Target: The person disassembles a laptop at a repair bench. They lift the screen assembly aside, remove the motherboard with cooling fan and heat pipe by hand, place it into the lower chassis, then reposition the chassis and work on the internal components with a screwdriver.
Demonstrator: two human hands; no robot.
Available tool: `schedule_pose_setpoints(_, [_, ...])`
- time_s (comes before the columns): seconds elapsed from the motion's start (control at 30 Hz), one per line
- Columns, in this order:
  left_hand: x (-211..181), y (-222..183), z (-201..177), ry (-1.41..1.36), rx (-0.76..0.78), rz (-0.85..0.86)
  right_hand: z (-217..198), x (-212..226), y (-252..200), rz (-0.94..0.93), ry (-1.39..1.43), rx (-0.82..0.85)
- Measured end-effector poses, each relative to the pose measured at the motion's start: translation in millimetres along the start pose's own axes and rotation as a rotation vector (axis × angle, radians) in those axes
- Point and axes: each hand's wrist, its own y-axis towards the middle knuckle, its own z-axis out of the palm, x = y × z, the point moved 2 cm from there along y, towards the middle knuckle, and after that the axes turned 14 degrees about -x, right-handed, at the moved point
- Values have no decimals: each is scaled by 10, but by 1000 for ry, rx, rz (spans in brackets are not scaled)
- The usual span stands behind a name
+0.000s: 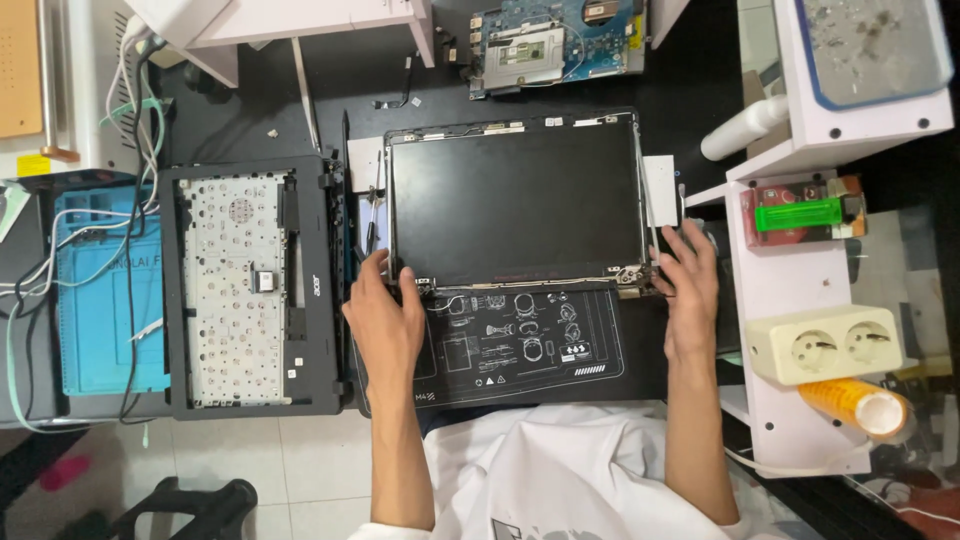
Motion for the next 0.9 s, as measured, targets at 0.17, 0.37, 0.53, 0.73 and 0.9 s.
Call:
schedule_pose_setpoints(0.17, [-50, 56, 37, -100, 21, -129, 3, -88, 52, -31, -80, 32])
schedule_pose_setpoints(0.37, [43, 110, -3, -47, 40, -100, -68, -210, 133, 239, 199, 47])
schedule_pose_setpoints(0.53, [46, 144, -31, -4, 131, -194, -48, -428, 143, 305, 291, 180])
schedule_pose_setpoints(0.73, [39, 121, -50, 11, 135, -141, -20, -505, 17, 296, 417, 201])
schedule_pose_setpoints(0.9, [58, 135, -110, -101, 160, -271, -106, -545, 71, 282, 444, 146])
